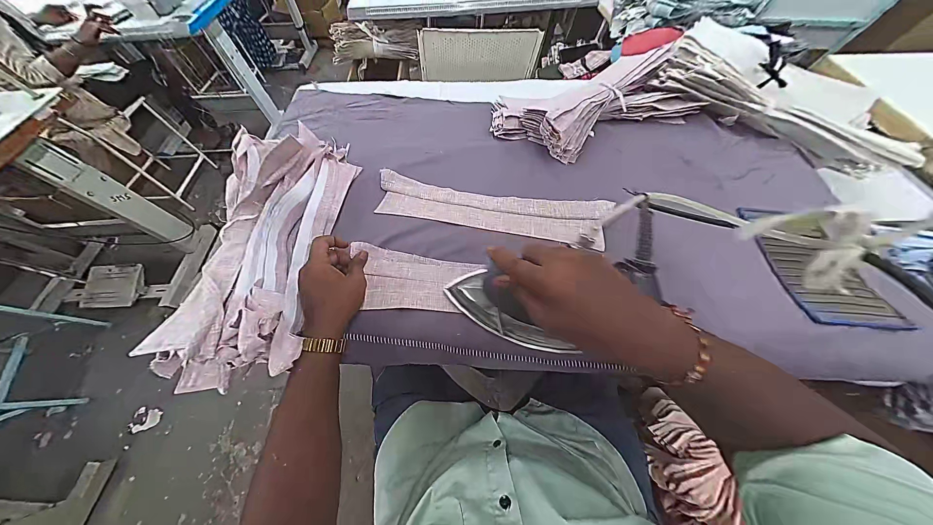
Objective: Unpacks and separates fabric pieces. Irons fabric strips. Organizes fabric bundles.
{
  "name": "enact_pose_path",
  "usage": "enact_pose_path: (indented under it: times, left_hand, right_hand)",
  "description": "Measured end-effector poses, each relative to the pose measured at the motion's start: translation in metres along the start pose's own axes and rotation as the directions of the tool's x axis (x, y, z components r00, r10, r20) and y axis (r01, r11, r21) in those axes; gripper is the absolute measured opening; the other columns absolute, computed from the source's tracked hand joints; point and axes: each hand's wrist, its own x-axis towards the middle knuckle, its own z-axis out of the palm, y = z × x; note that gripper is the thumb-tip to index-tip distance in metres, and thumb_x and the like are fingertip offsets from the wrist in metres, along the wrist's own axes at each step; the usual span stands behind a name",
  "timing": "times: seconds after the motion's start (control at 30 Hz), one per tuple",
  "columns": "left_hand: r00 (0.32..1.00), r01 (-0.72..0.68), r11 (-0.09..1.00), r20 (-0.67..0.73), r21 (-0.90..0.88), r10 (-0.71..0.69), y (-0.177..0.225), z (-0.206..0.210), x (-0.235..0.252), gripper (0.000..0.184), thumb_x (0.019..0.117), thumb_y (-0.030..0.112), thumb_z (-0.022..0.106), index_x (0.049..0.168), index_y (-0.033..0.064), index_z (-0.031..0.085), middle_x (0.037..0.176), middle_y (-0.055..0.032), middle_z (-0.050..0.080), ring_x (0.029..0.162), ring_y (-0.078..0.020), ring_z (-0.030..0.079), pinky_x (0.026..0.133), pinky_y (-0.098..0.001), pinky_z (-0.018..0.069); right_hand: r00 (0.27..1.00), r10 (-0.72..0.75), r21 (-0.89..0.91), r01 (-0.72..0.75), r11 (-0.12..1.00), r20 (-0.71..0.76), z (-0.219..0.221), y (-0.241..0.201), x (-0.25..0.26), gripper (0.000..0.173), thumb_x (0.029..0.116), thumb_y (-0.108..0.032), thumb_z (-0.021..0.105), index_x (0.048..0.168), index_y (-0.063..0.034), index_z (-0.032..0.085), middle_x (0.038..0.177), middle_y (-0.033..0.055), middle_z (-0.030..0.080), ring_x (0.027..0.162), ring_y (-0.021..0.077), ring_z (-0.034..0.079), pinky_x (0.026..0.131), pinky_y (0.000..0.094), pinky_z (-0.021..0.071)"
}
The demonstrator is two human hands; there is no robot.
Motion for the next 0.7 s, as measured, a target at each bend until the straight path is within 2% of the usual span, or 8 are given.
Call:
enact_pose_path:
  times: [0.17,0.23,0.37,0.5,0.53,0.6,0.67,0.7]
  left_hand:
    - [0.999,-0.039,0.999,-0.009,-0.031,0.039,-0.004,0.001,0.001,0.039,0.0930,0.030,0.074,0.125,0.0128,0.060,0.079,-0.0009,0.069,0.067,-0.0158,0.066,0.066,-0.0450,0.0573]
    - [0.996,-0.089,0.994,-0.014,-0.063,0.088,-0.004,0.002,0.001,0.042,0.0928,0.031,0.073,0.127,0.0100,0.059,0.078,-0.0023,0.068,0.065,-0.0146,0.064,0.065,-0.0415,0.0566]
    - [0.982,-0.189,0.961,-0.066,-0.202,0.179,-0.004,0.002,-0.002,0.049,0.0861,0.027,0.075,0.125,0.0054,0.057,0.078,0.0009,0.065,0.062,-0.0050,0.060,0.059,-0.0255,0.0525]
    - [0.917,-0.393,0.841,-0.227,-0.373,0.328,0.039,-0.005,-0.023,0.045,0.0878,0.019,0.078,0.121,-0.0007,0.055,0.098,-0.0044,0.070,0.076,-0.0100,0.069,0.063,-0.0262,0.0605]
    - [0.869,-0.490,0.792,-0.279,-0.365,0.409,0.063,-0.011,-0.035,0.038,0.0886,0.017,0.079,0.115,-0.0037,0.060,0.105,-0.0098,0.067,0.082,-0.0140,0.068,0.069,-0.0299,0.0607]
    - [0.755,-0.656,0.650,-0.338,-0.384,0.562,0.118,-0.016,-0.064,0.029,0.0884,0.015,0.080,0.110,0.0058,0.064,0.101,-0.0052,0.072,0.091,-0.0152,0.070,0.081,-0.0351,0.0615]
    - [0.622,-0.769,0.456,-0.360,-0.449,0.696,0.167,-0.008,-0.092,0.025,0.0874,0.020,0.083,0.108,0.0189,0.069,0.103,0.0027,0.075,0.099,-0.0138,0.071,0.090,-0.0362,0.0596]
    - [0.563,-0.799,0.367,-0.378,-0.476,0.735,0.187,-0.002,-0.106,0.028,0.0862,0.024,0.085,0.109,0.0223,0.069,0.106,0.0044,0.076,0.103,-0.0134,0.070,0.092,-0.0347,0.0575]
  right_hand:
    - [0.975,0.175,0.055,-0.169,0.984,-0.135,-0.047,0.088,-0.076,0.037,0.1022,-0.043,0.053,0.115,-0.0196,0.078,0.074,-0.0030,0.066,0.063,0.0107,0.061,0.056,0.0369,0.0516]
    - [0.915,0.311,0.010,-0.320,0.948,-0.256,-0.063,0.122,-0.104,0.041,0.0997,-0.042,0.055,0.115,-0.0116,0.077,0.075,0.0065,0.069,0.062,0.0190,0.063,0.057,0.0457,0.0521]
    - [0.781,0.494,-0.089,-0.563,0.822,-0.383,-0.066,0.171,-0.144,0.044,0.1048,-0.042,0.050,0.117,-0.0094,0.076,0.086,0.0191,0.071,0.077,0.0377,0.069,0.066,0.0607,0.0514]
    - [0.658,0.608,-0.232,-0.740,0.632,-0.443,-0.046,0.192,-0.154,0.046,0.1069,-0.038,0.045,0.118,-0.0010,0.069,0.097,0.0292,0.069,0.089,0.0531,0.067,0.067,0.0717,0.0481]
    - [0.656,0.594,-0.193,-0.730,0.655,-0.465,-0.040,0.183,-0.147,0.047,0.1058,-0.039,0.049,0.121,0.0006,0.068,0.107,0.0301,0.069,0.098,0.0537,0.066,0.075,0.0740,0.0479]
    - [0.727,0.463,-0.038,-0.555,0.831,-0.507,-0.024,0.147,-0.123,0.054,0.0999,-0.045,0.060,0.129,0.0003,0.067,0.134,0.0258,0.064,0.125,0.0464,0.060,0.100,0.0689,0.0451]
    - [0.782,0.268,0.320,-0.093,0.943,-0.563,-0.010,0.093,-0.093,0.058,0.0923,-0.045,0.074,0.129,-0.0003,0.068,0.142,0.0181,0.062,0.136,0.0309,0.056,0.114,0.0501,0.0466]
    - [0.789,0.179,0.504,0.184,0.844,-0.588,-0.007,0.065,-0.079,0.054,0.0901,-0.039,0.079,0.127,-0.0005,0.069,0.139,0.0172,0.064,0.135,0.0299,0.058,0.115,0.0495,0.0481]
